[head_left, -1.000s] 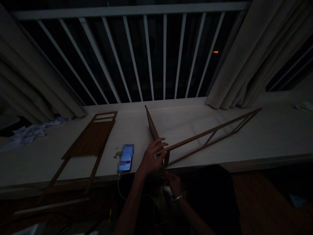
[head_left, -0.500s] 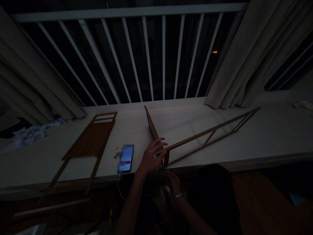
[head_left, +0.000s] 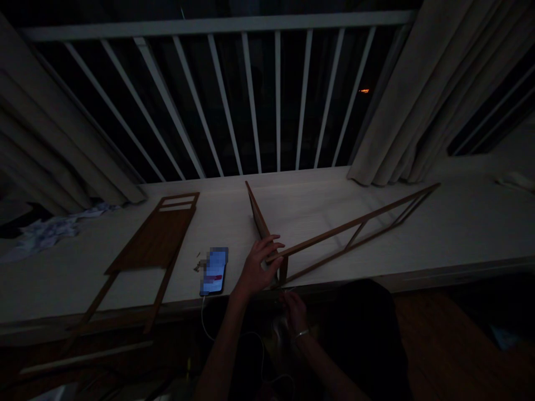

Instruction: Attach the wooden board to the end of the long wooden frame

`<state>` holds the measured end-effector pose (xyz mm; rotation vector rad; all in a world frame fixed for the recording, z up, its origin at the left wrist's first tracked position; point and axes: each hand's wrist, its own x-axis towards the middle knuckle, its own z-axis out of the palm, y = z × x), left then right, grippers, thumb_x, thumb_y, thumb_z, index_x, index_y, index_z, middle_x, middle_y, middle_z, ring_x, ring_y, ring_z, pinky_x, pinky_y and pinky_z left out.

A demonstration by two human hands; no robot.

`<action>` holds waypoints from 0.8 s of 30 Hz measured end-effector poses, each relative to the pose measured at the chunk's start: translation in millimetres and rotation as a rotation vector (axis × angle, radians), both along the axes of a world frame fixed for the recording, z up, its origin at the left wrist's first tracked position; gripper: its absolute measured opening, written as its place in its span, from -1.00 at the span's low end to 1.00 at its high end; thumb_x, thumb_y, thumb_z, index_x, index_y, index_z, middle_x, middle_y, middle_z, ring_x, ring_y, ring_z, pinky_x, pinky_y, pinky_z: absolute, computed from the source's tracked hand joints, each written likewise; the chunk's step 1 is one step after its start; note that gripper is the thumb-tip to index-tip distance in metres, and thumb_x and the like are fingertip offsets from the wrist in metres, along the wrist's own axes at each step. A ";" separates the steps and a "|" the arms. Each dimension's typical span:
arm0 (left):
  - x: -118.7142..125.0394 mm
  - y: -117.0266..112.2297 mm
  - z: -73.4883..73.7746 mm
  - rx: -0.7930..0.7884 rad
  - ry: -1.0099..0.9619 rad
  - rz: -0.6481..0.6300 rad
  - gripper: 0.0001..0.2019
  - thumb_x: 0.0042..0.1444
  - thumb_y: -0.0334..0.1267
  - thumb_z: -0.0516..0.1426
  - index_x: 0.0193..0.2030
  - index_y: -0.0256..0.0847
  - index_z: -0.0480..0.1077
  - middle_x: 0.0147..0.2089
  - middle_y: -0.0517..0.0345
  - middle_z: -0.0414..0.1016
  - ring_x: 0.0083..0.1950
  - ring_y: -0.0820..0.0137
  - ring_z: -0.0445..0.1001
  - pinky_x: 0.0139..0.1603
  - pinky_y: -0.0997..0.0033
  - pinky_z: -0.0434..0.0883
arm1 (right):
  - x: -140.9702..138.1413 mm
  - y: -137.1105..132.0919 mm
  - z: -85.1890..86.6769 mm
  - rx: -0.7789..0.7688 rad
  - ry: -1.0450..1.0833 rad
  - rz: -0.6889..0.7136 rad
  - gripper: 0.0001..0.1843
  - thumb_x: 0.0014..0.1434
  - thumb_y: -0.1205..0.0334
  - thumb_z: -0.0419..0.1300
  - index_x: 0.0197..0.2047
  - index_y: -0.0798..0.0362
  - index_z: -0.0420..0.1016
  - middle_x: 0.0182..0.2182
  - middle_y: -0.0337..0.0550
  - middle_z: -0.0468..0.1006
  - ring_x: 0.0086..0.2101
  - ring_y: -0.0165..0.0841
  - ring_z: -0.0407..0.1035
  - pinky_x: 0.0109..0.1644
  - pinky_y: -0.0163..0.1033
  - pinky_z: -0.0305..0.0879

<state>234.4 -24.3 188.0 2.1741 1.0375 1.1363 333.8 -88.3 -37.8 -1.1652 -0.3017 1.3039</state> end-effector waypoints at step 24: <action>-2.5 -0.4 -0.2 -0.008 0.024 0.005 -0.76 0.09 -0.33 0.03 -0.08 -0.13 0.32 0.13 0.07 0.20 0.15 0.30 0.16 0.15 0.15 0.14 | 30.6 6.3 16.3 0.581 -1.152 0.424 -0.73 0.13 0.24 0.00 -0.15 -0.01 0.45 -0.25 -0.14 0.55 -0.27 -0.33 0.44 -0.14 -0.25 0.33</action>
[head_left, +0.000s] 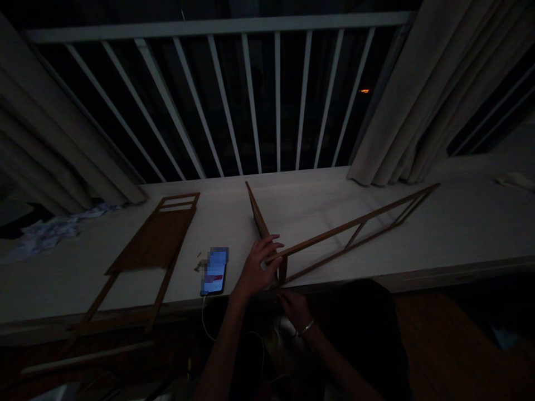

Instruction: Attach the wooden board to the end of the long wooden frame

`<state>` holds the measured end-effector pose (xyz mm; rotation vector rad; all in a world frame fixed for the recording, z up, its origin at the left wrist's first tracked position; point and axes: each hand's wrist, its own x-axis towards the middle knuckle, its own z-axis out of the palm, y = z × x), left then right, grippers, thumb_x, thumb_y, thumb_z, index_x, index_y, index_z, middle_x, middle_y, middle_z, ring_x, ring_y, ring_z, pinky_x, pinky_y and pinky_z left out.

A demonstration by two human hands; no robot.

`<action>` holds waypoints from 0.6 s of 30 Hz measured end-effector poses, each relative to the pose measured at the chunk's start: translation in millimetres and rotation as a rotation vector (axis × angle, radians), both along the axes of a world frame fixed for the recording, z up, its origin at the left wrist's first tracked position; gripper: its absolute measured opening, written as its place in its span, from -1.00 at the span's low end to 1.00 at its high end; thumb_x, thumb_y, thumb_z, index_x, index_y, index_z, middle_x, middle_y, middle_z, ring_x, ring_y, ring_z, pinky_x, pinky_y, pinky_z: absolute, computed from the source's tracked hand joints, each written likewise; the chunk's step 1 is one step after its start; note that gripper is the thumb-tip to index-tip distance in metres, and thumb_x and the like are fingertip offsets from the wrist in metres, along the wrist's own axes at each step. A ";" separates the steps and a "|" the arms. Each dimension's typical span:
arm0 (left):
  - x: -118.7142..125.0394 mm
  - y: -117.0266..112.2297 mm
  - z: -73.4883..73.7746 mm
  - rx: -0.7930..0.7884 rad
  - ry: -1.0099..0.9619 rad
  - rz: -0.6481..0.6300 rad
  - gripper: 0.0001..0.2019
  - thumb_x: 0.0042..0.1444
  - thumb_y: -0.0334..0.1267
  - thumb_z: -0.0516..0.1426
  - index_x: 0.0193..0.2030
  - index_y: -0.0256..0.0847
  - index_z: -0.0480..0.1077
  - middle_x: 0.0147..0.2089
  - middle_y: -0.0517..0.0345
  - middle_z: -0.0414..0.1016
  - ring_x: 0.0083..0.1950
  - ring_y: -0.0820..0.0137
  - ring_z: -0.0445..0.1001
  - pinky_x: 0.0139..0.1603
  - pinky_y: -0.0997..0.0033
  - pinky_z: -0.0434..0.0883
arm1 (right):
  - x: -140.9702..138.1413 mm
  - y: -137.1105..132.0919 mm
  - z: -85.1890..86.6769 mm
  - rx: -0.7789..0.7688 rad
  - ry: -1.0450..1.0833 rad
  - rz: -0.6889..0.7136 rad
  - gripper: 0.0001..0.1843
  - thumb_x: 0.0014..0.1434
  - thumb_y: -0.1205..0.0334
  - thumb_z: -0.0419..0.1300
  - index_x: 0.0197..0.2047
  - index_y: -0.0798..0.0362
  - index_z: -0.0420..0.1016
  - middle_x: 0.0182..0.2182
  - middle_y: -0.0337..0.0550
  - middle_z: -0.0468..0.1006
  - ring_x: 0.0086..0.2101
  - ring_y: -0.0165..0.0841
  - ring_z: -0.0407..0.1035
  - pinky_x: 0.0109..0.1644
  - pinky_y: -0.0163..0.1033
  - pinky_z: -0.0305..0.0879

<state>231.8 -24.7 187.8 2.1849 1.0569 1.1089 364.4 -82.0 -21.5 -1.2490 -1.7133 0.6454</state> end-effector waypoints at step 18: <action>0.0 -0.1 -0.5 0.009 -0.011 -0.005 -0.76 0.09 -0.33 0.04 -0.07 -0.13 0.31 0.13 0.08 0.20 0.15 0.32 0.16 0.15 0.19 0.14 | -14.2 -4.2 16.9 -0.407 0.552 -0.120 -0.54 -0.02 -0.13 0.10 -0.32 0.12 0.50 -0.43 -0.08 0.55 -0.37 -0.26 0.41 -0.26 -0.21 0.33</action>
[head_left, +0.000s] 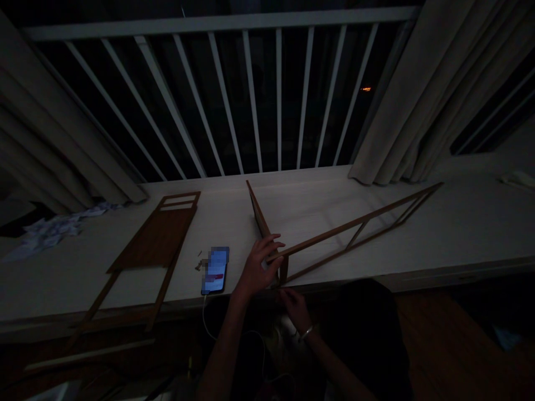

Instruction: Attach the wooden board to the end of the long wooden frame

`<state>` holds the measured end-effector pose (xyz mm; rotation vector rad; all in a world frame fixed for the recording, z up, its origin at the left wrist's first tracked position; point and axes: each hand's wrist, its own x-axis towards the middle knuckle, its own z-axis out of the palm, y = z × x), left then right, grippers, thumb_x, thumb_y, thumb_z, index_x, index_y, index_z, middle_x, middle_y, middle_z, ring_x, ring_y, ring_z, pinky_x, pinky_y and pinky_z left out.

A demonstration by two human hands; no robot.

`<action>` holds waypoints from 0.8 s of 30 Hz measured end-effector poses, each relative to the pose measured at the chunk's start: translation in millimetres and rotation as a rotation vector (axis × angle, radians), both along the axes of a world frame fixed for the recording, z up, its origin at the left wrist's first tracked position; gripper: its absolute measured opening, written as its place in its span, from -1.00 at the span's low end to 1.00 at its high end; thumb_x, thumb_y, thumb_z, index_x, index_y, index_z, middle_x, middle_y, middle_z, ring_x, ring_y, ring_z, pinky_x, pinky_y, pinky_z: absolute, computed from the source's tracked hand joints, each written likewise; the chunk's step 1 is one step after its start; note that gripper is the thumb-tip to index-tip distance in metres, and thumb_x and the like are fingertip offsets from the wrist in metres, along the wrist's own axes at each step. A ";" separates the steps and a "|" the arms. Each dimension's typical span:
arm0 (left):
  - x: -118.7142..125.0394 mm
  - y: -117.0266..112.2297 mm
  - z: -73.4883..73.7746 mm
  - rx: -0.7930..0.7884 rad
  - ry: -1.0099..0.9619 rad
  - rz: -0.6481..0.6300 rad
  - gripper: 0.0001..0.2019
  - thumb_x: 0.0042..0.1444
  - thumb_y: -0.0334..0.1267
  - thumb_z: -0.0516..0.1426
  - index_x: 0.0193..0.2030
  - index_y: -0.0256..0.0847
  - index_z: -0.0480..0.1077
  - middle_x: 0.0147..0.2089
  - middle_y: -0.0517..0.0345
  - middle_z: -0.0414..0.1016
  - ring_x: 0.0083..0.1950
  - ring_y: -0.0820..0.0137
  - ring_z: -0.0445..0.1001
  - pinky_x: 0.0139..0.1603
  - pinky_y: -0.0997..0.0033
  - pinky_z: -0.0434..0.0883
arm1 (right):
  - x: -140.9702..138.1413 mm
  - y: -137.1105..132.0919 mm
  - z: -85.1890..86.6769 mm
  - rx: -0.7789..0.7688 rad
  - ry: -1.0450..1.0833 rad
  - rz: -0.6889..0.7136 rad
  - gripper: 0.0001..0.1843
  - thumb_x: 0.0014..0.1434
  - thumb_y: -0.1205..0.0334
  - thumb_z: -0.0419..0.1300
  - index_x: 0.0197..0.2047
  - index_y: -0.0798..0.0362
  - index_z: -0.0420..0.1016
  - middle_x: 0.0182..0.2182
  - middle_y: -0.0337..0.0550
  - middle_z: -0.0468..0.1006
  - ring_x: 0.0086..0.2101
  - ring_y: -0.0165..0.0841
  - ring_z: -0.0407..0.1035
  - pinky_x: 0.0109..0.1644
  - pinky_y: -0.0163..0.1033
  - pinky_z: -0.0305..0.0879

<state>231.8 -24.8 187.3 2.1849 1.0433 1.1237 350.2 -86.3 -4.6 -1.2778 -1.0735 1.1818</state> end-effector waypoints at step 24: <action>0.2 -0.9 1.2 -0.009 -0.002 -0.001 -0.77 0.09 -0.33 0.02 -0.09 -0.13 0.32 0.12 0.07 0.21 0.13 0.30 0.18 0.13 0.16 0.16 | -12.9 -0.3 -21.9 -0.168 0.221 -0.157 -0.54 -0.23 -0.15 0.25 -0.45 0.08 0.33 -0.60 -0.16 0.50 -0.53 -0.31 0.40 -0.59 -0.36 0.20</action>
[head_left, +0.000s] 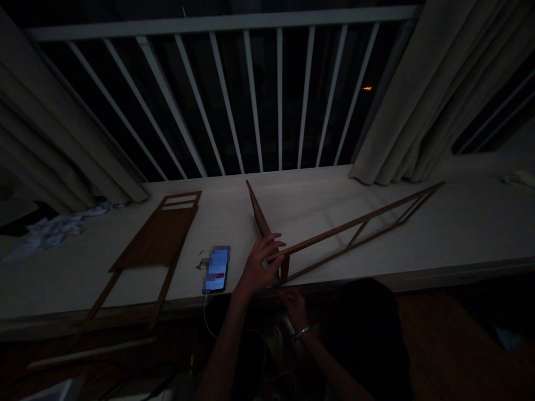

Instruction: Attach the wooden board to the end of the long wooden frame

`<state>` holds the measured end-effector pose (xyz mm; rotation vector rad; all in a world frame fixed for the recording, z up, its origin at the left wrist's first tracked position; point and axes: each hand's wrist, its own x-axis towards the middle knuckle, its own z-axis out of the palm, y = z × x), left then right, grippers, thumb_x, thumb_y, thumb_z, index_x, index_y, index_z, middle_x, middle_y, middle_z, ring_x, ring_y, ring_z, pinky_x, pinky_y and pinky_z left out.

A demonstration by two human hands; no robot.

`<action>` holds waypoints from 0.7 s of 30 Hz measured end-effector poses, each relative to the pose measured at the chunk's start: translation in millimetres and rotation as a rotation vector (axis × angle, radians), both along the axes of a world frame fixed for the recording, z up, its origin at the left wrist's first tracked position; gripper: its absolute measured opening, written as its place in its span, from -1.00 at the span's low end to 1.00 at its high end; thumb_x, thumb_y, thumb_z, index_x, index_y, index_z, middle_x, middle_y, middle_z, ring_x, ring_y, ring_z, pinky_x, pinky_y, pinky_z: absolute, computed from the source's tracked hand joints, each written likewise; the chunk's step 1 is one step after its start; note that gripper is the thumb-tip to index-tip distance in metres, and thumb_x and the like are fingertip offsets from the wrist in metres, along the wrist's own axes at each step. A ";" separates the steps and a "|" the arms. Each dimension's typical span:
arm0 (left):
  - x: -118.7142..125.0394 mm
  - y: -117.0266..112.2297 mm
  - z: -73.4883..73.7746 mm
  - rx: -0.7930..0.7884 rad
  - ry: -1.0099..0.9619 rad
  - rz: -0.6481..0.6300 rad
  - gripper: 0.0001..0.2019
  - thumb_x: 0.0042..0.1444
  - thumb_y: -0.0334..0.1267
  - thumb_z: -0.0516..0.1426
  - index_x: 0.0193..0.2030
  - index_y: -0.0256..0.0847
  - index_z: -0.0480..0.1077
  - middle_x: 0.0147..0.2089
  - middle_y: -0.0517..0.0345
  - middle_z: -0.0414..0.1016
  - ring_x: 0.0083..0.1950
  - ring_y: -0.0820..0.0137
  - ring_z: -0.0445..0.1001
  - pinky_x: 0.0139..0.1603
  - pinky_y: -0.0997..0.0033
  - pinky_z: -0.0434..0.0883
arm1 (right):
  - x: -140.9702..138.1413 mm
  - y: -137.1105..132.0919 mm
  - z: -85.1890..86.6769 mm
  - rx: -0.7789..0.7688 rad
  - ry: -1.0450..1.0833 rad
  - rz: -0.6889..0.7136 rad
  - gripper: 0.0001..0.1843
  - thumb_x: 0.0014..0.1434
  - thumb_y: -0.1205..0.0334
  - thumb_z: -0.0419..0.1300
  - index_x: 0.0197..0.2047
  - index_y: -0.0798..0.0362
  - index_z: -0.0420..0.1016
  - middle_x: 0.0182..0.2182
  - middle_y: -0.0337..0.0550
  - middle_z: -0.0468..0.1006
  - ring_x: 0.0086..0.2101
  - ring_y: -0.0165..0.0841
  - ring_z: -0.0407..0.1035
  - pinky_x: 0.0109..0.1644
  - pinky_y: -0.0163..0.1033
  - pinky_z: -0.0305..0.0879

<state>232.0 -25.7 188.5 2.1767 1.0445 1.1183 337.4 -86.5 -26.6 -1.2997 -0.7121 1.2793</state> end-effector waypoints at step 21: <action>-0.4 0.5 -0.5 0.013 0.005 -0.001 -0.76 0.09 -0.33 0.03 -0.08 -0.13 0.32 0.12 0.08 0.21 0.13 0.31 0.18 0.13 0.17 0.16 | 9.6 0.7 2.5 0.025 -0.169 0.056 -0.49 -0.17 -0.20 0.17 -0.40 0.12 0.52 -0.54 -0.13 0.53 -0.62 -0.38 0.32 -0.58 -0.32 0.23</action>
